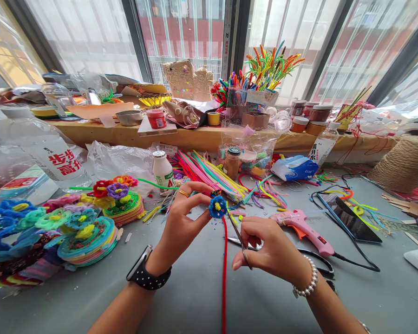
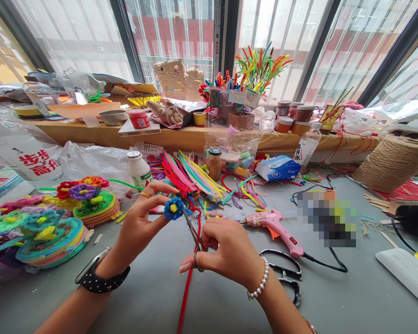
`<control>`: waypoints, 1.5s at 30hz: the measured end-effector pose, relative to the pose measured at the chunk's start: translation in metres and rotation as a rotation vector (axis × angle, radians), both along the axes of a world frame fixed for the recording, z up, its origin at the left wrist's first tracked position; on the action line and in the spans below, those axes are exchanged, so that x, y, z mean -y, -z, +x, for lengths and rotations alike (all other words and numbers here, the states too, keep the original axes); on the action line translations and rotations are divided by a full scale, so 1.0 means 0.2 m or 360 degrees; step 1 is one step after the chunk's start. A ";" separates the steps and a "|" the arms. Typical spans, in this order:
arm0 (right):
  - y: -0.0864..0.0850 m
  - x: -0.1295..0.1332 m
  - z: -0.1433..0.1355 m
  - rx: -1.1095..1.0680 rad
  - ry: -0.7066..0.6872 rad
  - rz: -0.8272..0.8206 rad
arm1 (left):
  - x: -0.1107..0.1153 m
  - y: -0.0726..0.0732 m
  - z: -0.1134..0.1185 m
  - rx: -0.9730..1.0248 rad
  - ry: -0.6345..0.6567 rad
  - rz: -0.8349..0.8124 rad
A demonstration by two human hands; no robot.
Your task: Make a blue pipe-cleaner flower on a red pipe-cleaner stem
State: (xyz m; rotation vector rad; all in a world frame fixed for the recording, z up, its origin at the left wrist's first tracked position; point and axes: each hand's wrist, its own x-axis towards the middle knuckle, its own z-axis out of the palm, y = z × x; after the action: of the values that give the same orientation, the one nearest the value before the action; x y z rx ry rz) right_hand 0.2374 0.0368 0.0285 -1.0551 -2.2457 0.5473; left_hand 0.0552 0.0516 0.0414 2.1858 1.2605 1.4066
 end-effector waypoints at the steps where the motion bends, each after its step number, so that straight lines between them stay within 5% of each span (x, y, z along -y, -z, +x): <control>1: 0.00 0.00 0.00 0.0003 0.0001 -0.0001 | 0.00 0.00 0.00 -0.0001 -0.0003 0.0003; 45: 0.02 0.00 -0.03 -0.0060 0.0040 -0.0124 | 0.01 0.00 0.02 -0.0001 0.0057 -0.0008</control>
State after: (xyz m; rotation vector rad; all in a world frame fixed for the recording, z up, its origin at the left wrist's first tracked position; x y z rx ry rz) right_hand 0.2322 0.0360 0.0238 -1.1011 -2.1908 0.6431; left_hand 0.0588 0.0498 0.0405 2.1944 1.2172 1.3878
